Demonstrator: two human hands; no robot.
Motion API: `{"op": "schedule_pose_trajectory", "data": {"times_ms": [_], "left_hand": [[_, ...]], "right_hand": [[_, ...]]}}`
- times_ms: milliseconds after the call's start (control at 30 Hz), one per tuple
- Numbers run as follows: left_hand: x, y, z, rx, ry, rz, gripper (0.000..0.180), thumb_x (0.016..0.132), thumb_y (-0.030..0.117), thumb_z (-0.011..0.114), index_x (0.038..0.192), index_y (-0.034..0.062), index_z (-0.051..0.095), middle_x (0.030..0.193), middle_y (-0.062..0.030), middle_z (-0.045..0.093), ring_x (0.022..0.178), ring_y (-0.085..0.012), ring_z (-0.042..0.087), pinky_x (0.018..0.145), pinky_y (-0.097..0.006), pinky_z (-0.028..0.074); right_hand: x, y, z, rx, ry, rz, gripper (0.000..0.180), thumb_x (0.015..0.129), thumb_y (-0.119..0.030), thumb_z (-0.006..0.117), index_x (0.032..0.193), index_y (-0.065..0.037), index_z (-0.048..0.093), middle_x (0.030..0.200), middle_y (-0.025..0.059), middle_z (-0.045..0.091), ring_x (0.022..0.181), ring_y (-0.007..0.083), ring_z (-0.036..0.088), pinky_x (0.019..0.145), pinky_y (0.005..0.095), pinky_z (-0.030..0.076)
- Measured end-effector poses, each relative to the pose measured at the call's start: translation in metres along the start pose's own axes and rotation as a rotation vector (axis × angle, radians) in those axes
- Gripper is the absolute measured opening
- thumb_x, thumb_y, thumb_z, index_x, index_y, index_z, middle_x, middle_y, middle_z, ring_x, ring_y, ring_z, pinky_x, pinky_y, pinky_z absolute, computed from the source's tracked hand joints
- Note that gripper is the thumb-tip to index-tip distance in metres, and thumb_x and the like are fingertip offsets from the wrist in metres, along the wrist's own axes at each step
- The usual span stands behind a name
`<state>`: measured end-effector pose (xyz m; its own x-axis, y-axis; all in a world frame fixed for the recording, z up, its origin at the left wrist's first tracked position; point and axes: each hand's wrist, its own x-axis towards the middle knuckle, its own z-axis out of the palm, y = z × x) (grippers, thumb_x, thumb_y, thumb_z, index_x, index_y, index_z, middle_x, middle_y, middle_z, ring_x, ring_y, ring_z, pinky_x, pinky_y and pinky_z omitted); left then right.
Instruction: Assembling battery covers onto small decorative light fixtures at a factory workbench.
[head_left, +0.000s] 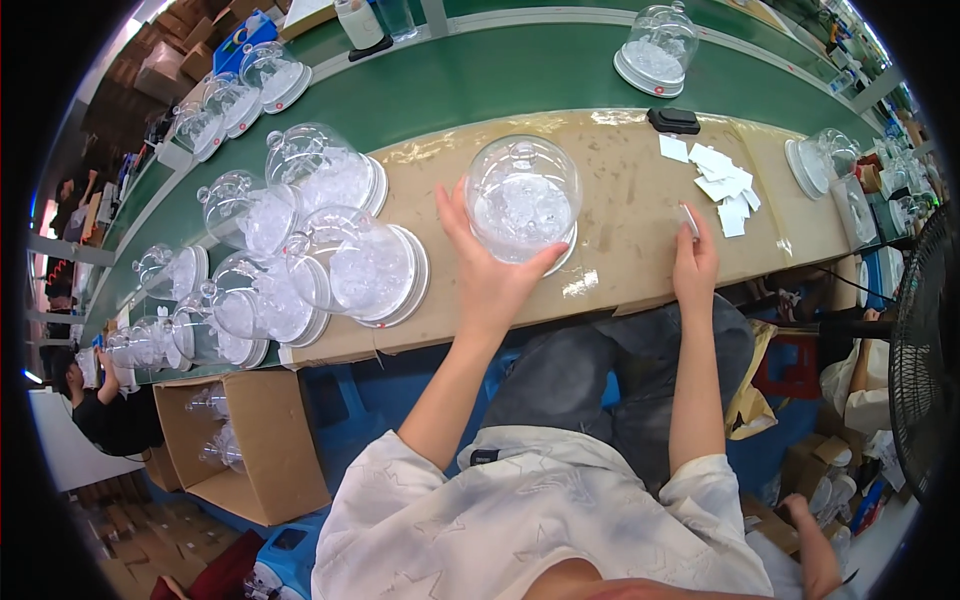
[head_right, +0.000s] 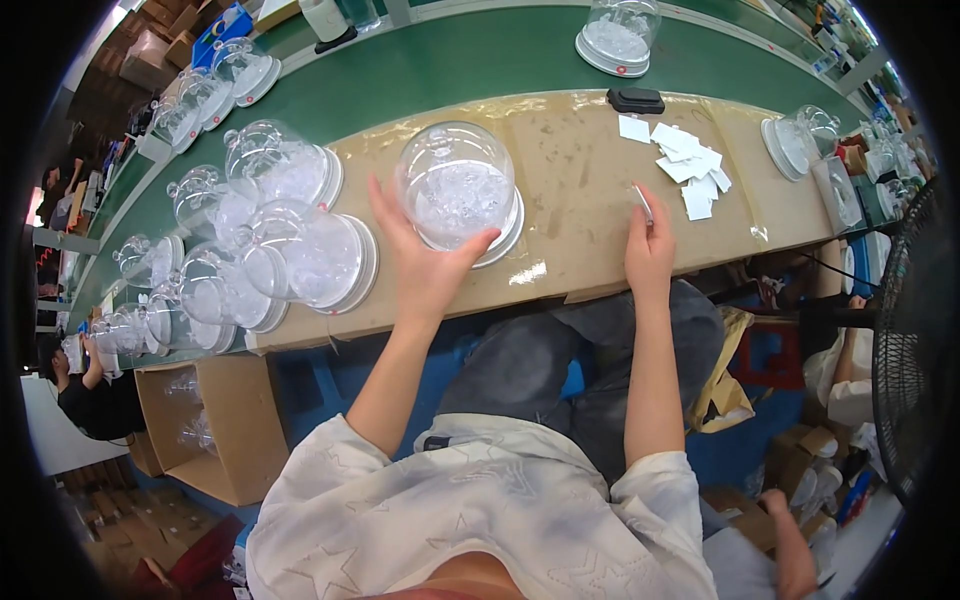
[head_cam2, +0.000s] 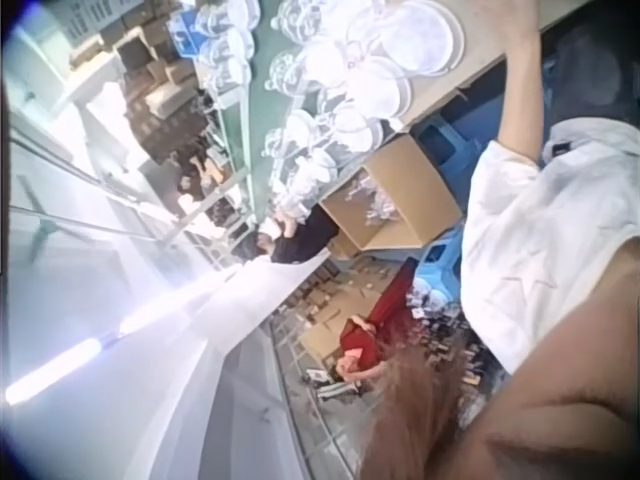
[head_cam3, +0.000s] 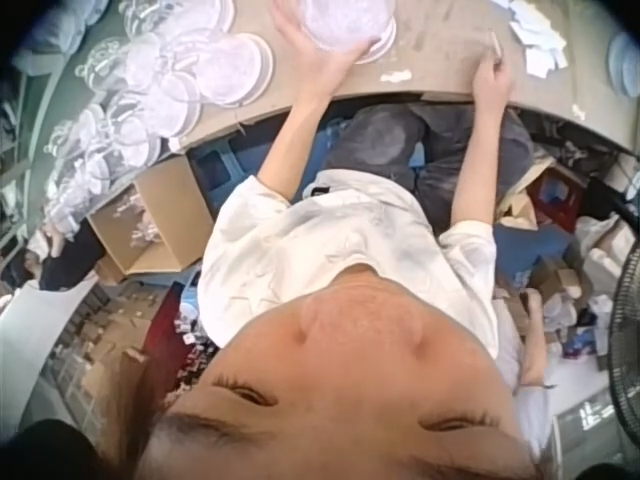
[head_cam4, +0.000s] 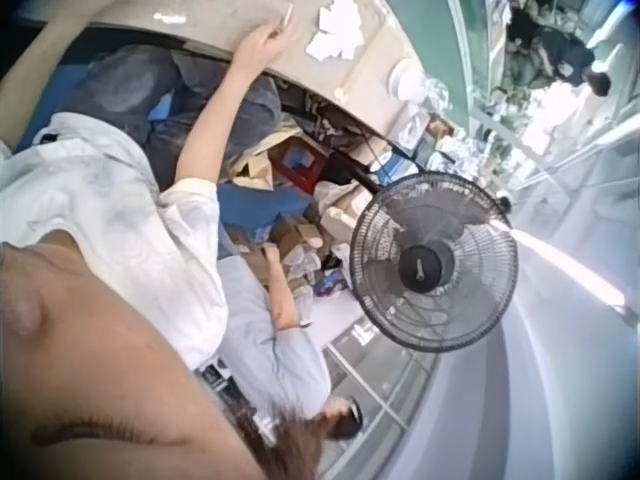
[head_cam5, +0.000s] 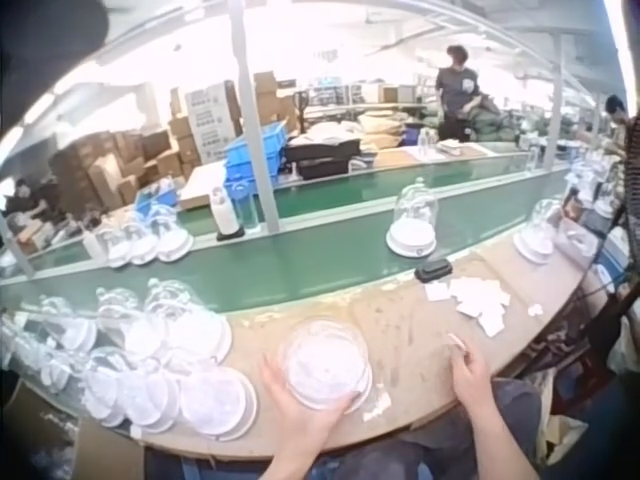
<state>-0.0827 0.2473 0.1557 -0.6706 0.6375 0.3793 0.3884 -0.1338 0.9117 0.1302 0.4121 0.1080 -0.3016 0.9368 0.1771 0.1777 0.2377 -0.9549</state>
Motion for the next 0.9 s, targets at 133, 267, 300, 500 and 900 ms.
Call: {"op": "schedule_pose_trajectory", "data": {"times_ms": [133,267,300,500,900], "left_hand": [[-0.006,0.008,0.008,0.070,0.008,-0.012,0.135,0.057,0.016,0.091,0.146,0.0000,-0.010,0.149,-0.0234,0.019,0.137,-0.0342,0.029,0.111,-0.042,0.030],[0.005,-0.009,-0.016,0.078,-0.141,0.130,0.137,0.054,0.018,0.092,0.147,-0.0002,-0.008,0.148,-0.0232,0.020,0.136,-0.0348,0.029,0.111,-0.042,0.030],[0.010,-0.013,-0.023,0.081,-0.141,0.132,0.137,0.054,0.018,0.092,0.147,-0.0002,-0.008,0.148,-0.0232,0.020,0.136,-0.0348,0.029,0.111,-0.042,0.030],[-0.003,-0.006,0.008,0.111,-0.076,-0.023,0.136,0.051,0.021,0.093,0.146,-0.0031,-0.002,0.144,-0.0229,0.025,0.132,-0.0363,0.033,0.108,-0.045,0.031],[0.010,-0.026,0.014,-0.043,-0.319,0.059,0.133,0.050,0.023,0.093,0.146,-0.0044,0.005,0.144,-0.0231,0.027,0.133,-0.0359,0.031,0.111,-0.044,0.028]], "right_hand": [[0.029,0.012,-0.006,-0.737,0.034,-0.486,0.045,0.088,-0.005,0.053,0.133,-0.005,0.048,0.130,0.0172,0.048,0.114,0.0312,0.049,0.095,0.0393,0.041],[0.022,0.020,0.001,-0.868,0.048,-0.464,0.045,0.084,-0.008,0.056,0.129,-0.004,0.052,0.135,0.0200,0.044,0.124,0.0381,0.041,0.104,0.0424,0.033],[0.020,0.012,0.004,-0.818,0.038,-0.480,0.044,0.085,-0.012,0.058,0.128,-0.004,0.053,0.135,0.0203,0.046,0.124,0.0363,0.043,0.103,0.0413,0.035],[0.022,-0.112,-0.003,-0.247,-0.590,-0.037,0.035,0.094,-0.013,0.054,0.128,-0.002,0.055,0.118,0.0151,0.063,0.114,0.0235,0.057,0.099,0.0351,0.043],[0.004,-0.170,-0.025,-0.118,-0.276,-0.040,0.049,0.092,-0.026,0.059,0.130,0.004,0.048,0.121,0.0205,0.058,0.116,0.0258,0.054,0.094,0.0375,0.043]]}}
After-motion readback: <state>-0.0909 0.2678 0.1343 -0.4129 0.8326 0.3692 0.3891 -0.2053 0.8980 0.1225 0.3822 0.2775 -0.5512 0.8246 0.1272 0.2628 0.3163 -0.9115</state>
